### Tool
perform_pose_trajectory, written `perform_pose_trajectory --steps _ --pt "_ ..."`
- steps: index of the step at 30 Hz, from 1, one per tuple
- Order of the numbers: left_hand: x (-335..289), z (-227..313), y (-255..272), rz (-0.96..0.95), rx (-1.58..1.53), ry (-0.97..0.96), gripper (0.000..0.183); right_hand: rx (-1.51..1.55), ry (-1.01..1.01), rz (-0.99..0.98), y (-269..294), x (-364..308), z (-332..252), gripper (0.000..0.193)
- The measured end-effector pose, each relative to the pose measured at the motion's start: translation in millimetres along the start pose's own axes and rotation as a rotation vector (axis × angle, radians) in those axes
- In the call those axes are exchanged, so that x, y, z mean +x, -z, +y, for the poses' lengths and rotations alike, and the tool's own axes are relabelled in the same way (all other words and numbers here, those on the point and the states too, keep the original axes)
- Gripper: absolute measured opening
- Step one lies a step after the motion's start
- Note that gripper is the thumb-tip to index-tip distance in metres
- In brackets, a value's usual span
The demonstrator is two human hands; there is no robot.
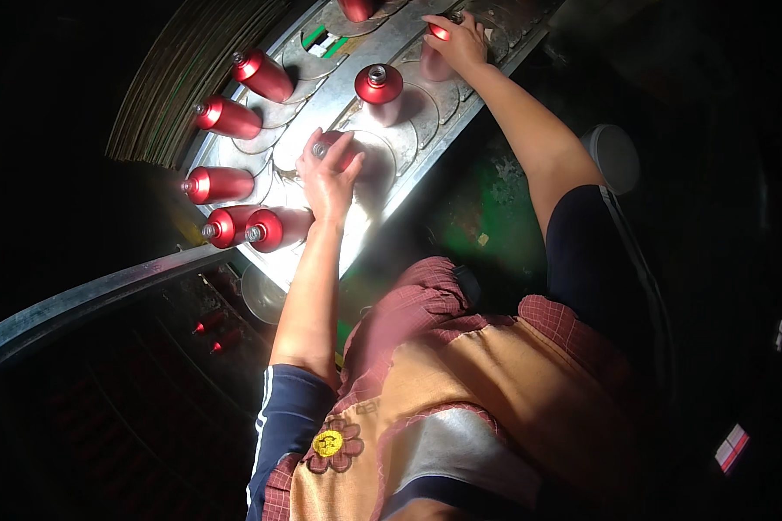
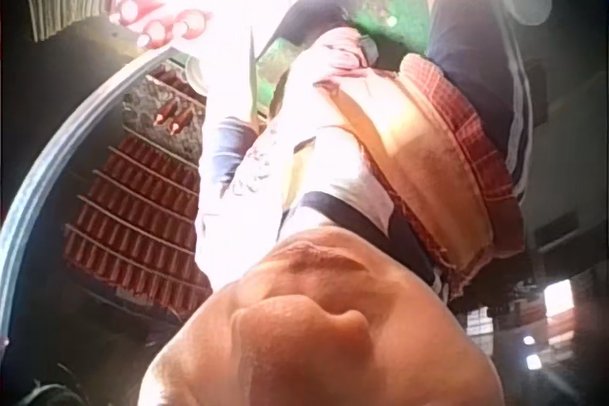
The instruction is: The person repeatedly picks up red cylindrical cans from a tray and places them into a large circular rack. The worker also briefly handles a flat board and a metal pot during the process.
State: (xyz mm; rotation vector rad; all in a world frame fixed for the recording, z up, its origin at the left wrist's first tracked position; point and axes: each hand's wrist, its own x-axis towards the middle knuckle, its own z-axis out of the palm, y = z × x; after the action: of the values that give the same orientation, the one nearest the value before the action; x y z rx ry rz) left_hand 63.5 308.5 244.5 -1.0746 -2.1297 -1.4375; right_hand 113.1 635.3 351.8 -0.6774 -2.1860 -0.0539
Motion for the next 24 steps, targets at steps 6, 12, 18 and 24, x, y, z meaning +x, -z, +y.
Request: perform_pose_trajectory --steps 6,12,18,24 --pt "-10 26 0 -0.019 -0.088 -0.114 0.040 -0.001 0.077 0.010 20 -1 9 0.039" --pt "-64 33 78 -0.016 -0.489 -0.109 0.031 0.531 0.094 0.124 117 -36 11 0.048" --pt "-194 -12 152 0.224 -0.757 0.374 0.021 0.523 0.096 0.156 200 -129 -63 0.033" --pt "-346 -93 216 0.394 -0.769 0.814 0.019 0.501 0.288 -0.287 219 -218 -184 0.036"
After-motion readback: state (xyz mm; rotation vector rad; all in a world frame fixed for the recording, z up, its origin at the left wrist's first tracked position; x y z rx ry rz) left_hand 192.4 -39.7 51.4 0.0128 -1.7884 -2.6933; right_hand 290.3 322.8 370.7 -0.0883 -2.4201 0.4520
